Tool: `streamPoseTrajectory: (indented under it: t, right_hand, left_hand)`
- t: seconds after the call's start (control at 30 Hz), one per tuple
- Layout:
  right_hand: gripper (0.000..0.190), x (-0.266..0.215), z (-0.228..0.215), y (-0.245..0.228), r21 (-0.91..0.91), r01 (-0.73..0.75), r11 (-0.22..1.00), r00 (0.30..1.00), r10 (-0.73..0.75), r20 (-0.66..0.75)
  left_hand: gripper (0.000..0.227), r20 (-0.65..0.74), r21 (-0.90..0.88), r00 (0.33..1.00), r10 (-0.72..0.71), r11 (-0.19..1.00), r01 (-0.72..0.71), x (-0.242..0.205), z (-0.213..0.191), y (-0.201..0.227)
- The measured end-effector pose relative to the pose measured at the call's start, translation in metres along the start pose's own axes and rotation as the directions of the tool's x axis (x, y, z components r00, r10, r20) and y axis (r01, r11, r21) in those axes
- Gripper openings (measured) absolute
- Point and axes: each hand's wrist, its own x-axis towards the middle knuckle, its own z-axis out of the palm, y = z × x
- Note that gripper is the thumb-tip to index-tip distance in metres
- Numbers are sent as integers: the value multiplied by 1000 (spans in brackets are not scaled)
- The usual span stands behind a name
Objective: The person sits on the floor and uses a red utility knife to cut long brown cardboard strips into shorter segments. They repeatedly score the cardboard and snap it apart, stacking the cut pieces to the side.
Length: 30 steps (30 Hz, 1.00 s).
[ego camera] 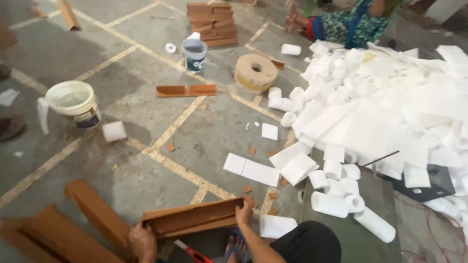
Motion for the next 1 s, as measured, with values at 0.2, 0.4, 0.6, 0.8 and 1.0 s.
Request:
streamPoseTrajectory:
  t: [0.2, 0.4, 0.6, 0.8, 1.0]
  right_hand:
    - [41, -6, -13, -14, 10, 20, 1000, 999, -20, -29]
    - [27, 5, -12, -17, 41, 11, 999, 998, -8, -64]
    - [29, 11, 2, 0, -39, -16, 999, 999, 14, -52]
    - [34, 9, 11, 16, -95, 292, 952, 955, -296, -34]
    - [26, -30, -26, 2, -86, 571, 816, 812, -577, -85]
  left_hand:
    - [28, -51, -48, 998, 26, 998, -29, -3, -11, 5]
    - [28, 29, 104, 999, -39, 994, 36, 12, -6, 11]
    - [31, 1, -222, 999, -47, 974, 46, -5, -11, 3]
    - [35, 22, -476, 996, -86, 875, 86, -9, 22, -20]
    - [60, -209, -66, 977, 40, 996, -55, -10, -4, -5]
